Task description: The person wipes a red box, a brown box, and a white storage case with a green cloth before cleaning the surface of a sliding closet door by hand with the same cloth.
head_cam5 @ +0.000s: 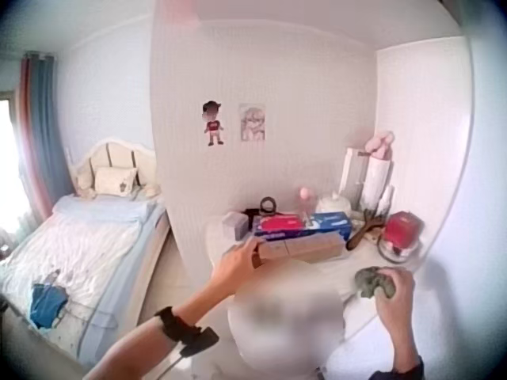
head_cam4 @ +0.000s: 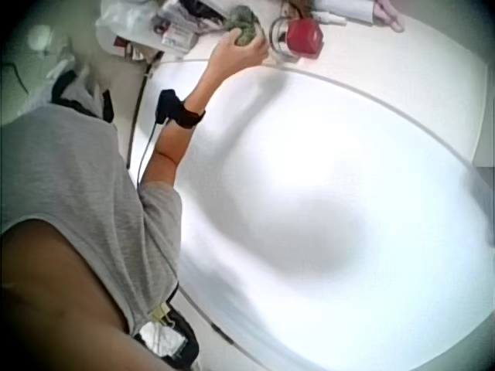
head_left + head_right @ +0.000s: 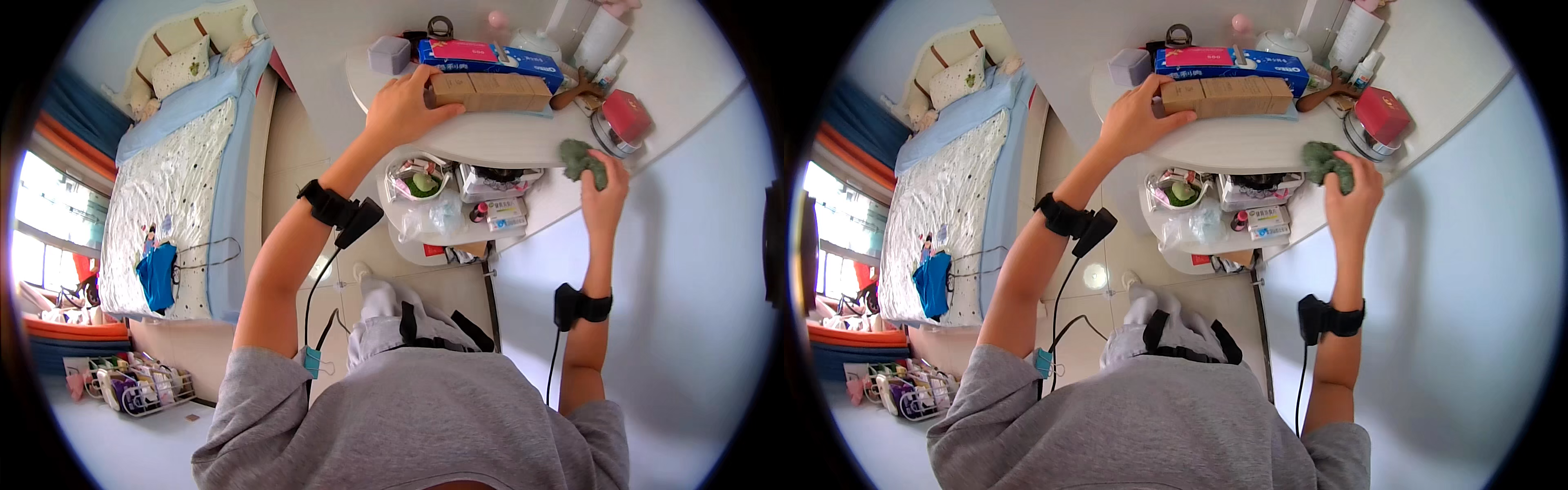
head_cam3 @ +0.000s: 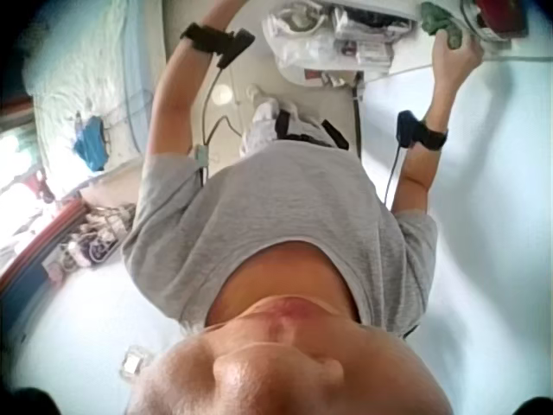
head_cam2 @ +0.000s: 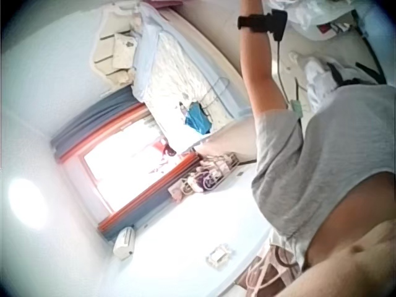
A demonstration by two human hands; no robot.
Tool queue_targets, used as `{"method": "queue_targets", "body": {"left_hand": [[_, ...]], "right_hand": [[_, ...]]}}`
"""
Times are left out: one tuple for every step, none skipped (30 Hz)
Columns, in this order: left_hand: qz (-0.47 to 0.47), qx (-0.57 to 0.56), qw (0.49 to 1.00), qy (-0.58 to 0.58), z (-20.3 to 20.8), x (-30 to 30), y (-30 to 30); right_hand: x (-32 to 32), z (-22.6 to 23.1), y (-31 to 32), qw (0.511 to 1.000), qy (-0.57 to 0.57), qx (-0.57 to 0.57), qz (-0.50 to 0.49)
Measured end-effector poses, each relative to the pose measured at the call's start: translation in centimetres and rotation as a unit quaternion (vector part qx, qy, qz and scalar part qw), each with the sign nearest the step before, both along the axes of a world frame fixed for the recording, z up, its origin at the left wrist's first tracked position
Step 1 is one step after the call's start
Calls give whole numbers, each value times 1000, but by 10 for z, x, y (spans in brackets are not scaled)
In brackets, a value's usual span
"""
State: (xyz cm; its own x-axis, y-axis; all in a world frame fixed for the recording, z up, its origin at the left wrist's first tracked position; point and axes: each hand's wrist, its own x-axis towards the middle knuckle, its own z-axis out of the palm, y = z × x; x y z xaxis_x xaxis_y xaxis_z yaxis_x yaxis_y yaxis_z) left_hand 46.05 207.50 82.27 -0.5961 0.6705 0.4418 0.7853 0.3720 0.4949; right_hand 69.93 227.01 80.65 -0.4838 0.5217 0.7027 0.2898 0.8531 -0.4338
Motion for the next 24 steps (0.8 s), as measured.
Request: {"method": "queue_targets", "body": {"left_hand": [[1,7,1000,14,-2,-2,1],[2,11,1000,26,-5,-4,0],[0,7,1000,20,-6,-4,2],[3,13,1000,26,-4,-3,4],[3,18,999,31,-4,-3,6],[-9,28,999,15,-5,-8,5],[-10,24,1000,14,-9,-11,3],[-14,26,999,20,-7,-13,4],[-25,40,999,20,-9,-12,4],[-32,55,998,24,-9,-13,4],[-20,32,999,33,-9,-14,3],[-26,29,999,29,-9,-14,3],[-18,24,999,31,-11,-16,1],[-11,21,999,34,-10,-15,2],[-12,-45,997,-66,19,14,8],[-9,-48,997,-68,16,11,5],[-5,-15,999,-29,9,5,4],[-2,19,1000,10,6,0,3],[-5,19,1000,9,5,1,3],[-14,28,999,17,4,1,3],[-21,36,999,24,2,2,2],[-25,41,998,27,0,-2,3],[-24,37,998,41,-4,-8,2],[-24,33,998,55,-9,-13,3]], "right_hand": [[-9,1,-18,1000,2,9,28],[-19,-1,-39,998,3,16,57],[-28,-2,-56,995,8,33,90],[-38,-3,-71,991,14,48,120],[-47,-2,-87,987,16,59,147],[-55,-1,-102,982,19,66,175],[-64,-3,-115,980,11,71,185],[-68,-2,-119,978,9,82,193],[-65,-3,-114,980,2,76,182],[-64,-3,-110,976,3,64,209],[-62,-2,-106,970,4,52,236],[-56,2,-97,971,2,46,233],[-51,1,-85,975,4,30,221],[-42,1,-70,978,6,17,207],[-31,-3,-47,985,16,3,170],[-24,-4,-33,988,34,-8,148],[-17,-6,-18,992,43,-2,118],[-11,-9,-6,995,53,4,87],[-5,-9,1,997,53,-10,49],[-1,-10,6,998,53,-24,11],[2,-11,10,995,55,-85,22],[2,-10,10,995,58,-80,19],[-1,-10,6,999,37,-17,16],[-6,-9,1,999,17,46,11]]}}
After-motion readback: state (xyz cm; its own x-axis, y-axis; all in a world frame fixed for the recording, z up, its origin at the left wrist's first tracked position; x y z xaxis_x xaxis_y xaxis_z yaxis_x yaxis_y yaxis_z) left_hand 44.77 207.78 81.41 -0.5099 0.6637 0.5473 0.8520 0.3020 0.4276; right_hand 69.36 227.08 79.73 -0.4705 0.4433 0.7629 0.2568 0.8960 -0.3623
